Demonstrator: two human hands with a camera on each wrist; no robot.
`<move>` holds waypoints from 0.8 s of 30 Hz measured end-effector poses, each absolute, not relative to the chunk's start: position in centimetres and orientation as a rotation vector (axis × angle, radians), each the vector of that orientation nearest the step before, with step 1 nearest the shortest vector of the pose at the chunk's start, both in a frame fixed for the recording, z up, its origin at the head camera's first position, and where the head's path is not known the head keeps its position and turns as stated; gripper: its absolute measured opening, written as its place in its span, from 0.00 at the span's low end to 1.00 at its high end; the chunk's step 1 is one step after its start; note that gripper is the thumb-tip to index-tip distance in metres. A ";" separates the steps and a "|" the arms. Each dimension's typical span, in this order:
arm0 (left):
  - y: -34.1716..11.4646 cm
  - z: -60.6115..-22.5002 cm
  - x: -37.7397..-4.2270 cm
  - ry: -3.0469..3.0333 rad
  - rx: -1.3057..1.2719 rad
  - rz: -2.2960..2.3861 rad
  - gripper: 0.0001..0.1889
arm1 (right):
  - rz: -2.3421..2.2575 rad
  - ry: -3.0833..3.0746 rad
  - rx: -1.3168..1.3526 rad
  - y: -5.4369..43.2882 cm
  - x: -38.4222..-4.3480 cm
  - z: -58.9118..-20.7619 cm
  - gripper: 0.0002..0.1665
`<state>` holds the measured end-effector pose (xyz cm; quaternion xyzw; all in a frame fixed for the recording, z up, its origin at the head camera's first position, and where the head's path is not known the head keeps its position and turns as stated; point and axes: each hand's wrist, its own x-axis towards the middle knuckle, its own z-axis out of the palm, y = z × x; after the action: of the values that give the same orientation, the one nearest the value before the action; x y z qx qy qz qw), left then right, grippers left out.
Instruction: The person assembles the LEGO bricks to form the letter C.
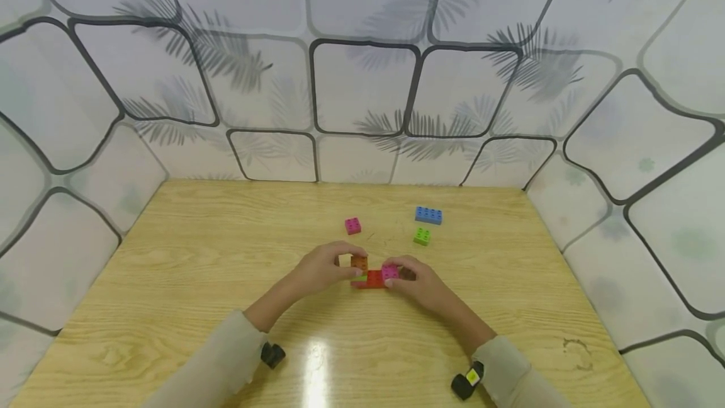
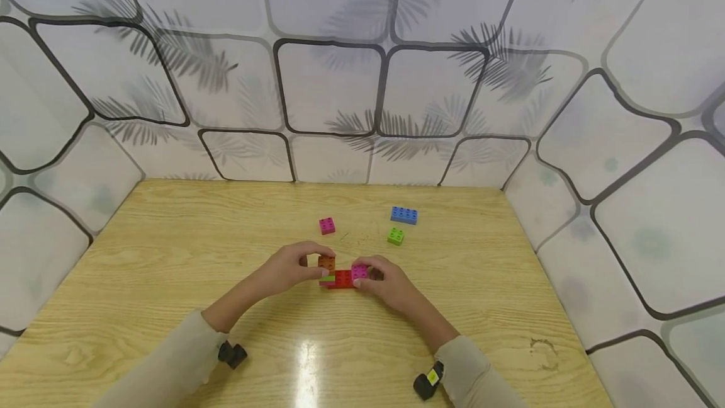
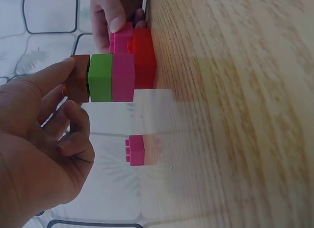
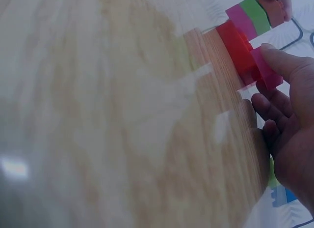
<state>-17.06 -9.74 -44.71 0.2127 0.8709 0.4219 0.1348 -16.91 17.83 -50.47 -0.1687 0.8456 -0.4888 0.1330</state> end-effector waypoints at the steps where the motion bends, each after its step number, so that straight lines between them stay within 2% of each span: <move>1: -9.7 -44.7 -17.1 2.530 0.610 1.219 0.20 | -1.414 2.457 -0.493 17.9 -17.1 -50.9 0.23; 24: -9.9 -46.2 -16.7 2.555 0.510 1.287 0.22 | -1.406 2.471 -0.451 17.6 -16.9 -50.8 0.24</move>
<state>-16.74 -9.85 -46.23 0.1744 0.8731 0.4397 0.1177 -16.94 17.61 -50.80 -0.1553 0.8510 -0.4842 0.1314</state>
